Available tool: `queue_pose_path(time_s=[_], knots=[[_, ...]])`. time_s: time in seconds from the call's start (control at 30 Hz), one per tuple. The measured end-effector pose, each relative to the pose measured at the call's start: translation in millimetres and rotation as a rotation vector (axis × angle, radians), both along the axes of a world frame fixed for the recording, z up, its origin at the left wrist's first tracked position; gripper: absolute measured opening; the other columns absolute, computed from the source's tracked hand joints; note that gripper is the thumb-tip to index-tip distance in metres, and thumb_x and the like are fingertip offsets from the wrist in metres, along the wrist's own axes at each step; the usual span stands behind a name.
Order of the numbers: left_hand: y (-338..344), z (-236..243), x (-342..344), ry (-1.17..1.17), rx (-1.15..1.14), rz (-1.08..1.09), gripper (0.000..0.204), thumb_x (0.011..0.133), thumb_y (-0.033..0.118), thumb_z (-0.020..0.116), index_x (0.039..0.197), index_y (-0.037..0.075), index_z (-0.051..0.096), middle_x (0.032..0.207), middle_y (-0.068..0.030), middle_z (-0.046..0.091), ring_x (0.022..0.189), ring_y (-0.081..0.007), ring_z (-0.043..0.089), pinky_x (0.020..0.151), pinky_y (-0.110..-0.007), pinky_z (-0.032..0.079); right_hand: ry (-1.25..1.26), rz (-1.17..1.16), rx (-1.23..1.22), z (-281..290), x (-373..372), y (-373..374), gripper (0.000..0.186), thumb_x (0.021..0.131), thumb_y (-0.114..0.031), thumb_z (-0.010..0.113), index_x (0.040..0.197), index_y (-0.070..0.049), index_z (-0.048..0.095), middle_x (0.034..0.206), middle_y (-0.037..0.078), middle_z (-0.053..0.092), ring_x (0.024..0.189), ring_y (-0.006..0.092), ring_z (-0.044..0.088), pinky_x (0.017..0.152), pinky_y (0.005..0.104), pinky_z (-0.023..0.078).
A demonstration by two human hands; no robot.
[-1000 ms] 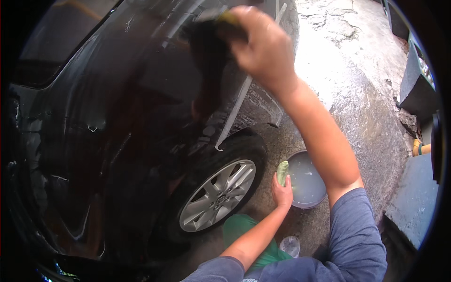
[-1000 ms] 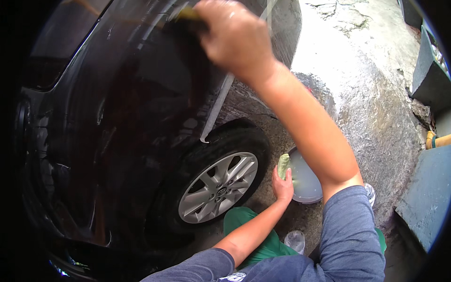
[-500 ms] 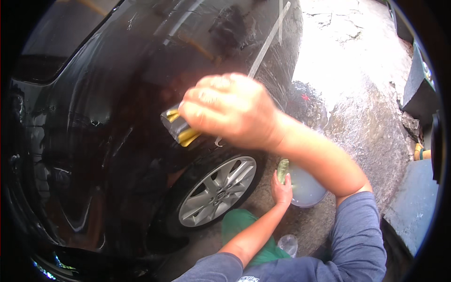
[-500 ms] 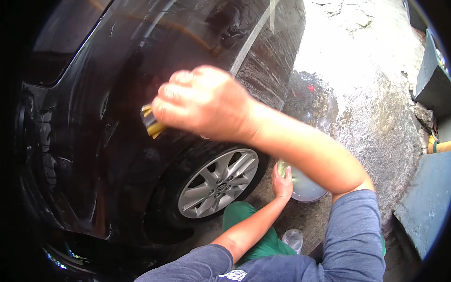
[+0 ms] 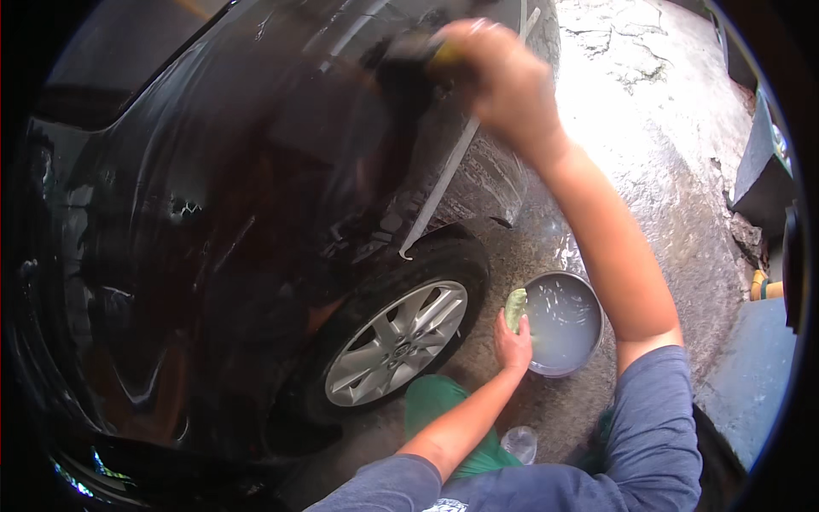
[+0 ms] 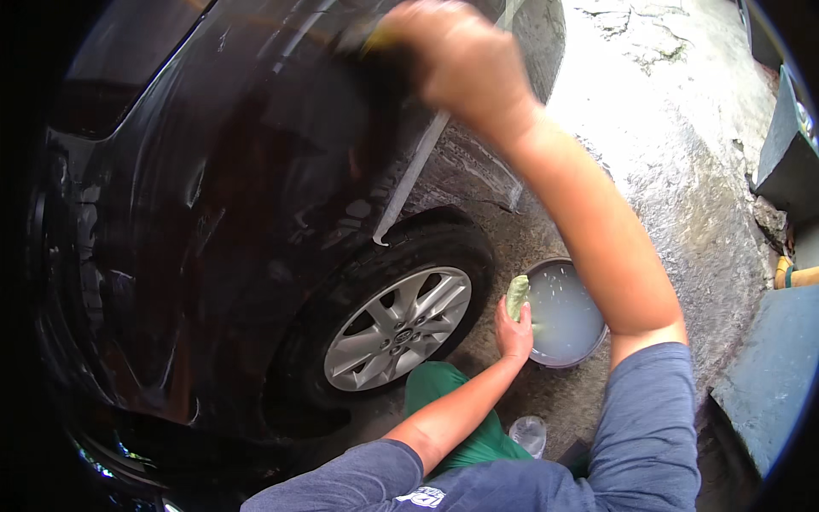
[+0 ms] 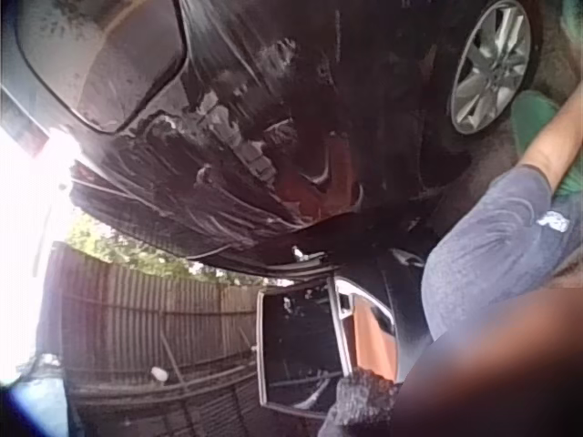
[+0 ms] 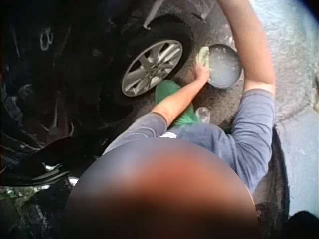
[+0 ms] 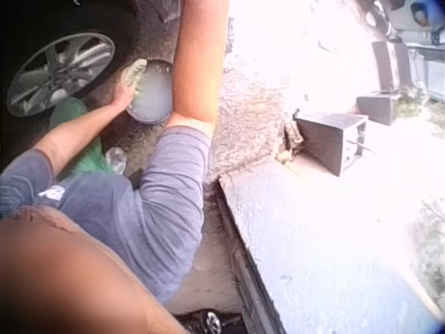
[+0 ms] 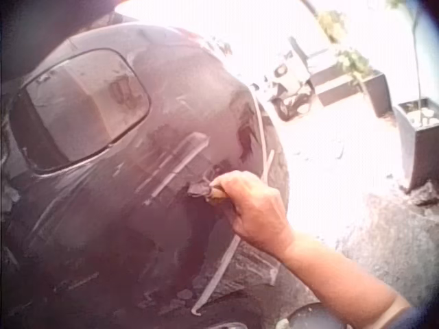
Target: Wet sanding the exterior of a black car using a sanding block and water.
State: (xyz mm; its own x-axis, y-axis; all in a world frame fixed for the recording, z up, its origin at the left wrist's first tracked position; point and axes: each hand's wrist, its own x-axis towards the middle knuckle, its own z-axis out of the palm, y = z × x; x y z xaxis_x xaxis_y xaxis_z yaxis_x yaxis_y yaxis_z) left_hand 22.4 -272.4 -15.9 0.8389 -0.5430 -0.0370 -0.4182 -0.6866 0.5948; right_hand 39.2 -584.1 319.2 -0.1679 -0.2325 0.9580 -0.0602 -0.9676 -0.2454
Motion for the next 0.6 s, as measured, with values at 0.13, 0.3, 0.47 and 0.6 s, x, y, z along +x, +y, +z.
queue_pose_path(time_s=[0.13, 0.3, 0.47, 0.6], knots=[[5.5, 1.4, 10.9, 0.004, 0.035, 0.041, 0.068, 0.095, 0.044, 0.063, 0.144, -0.002, 0.048, 0.141, -0.0275, 0.055, 0.132, -0.0422, 0.052, 0.112, -0.047, 0.040, -0.101, 0.072, -0.065, 0.9, 23.8, 55.8, 0.021, 0.077, -0.012, 0.070, 0.098, -0.016, 0.069, 0.091, 0.000, 0.071, 0.083, 0.0217, 0.070, 0.069, 0.0341, 0.059], [5.3, 3.1, 10.4, 0.005, 0.036, 0.036, 0.067, 0.095, 0.043, 0.064, 0.143, -0.002, 0.049, 0.139, -0.0266, 0.057, 0.131, -0.0415, 0.052, 0.111, -0.047, 0.041, 0.095, 0.068, -0.272, 20.4, 12.3, 66.6, 0.015, 0.081, -0.019, 0.068, 0.096, -0.020, 0.068, 0.091, -0.004, 0.069, 0.081, 0.0160, 0.068, 0.063, 0.0288, 0.056], [-0.4, 0.4, 1.7, 0.021, 0.031, 0.019, 0.066, 0.094, 0.040, 0.065, 0.142, -0.002, 0.048, 0.140, -0.0268, 0.055, 0.131, -0.0420, 0.052, 0.111, -0.048, 0.041, -0.085, -0.020, 0.024, 18.9, 2.8, 12.3, 0.033, 0.078, -0.008, 0.068, 0.108, -0.022, 0.074, 0.097, -0.001, 0.075, 0.086, 0.0231, 0.071, 0.072, 0.0344, 0.059], [6.8, -2.8, 13.7, -0.025, 0.030, 0.035, 0.064, 0.094, 0.042, 0.064, 0.140, -0.001, 0.052, 0.137, -0.0252, 0.058, 0.128, -0.0406, 0.054, 0.109, -0.048, 0.042, 0.047, 0.162, -0.289, 41.5, 24.6, 135.4, 0.009, 0.081, -0.024, 0.069, 0.083, -0.021, 0.061, 0.076, -0.004, 0.059, 0.071, 0.0128, 0.062, 0.055, 0.0273, 0.050]])
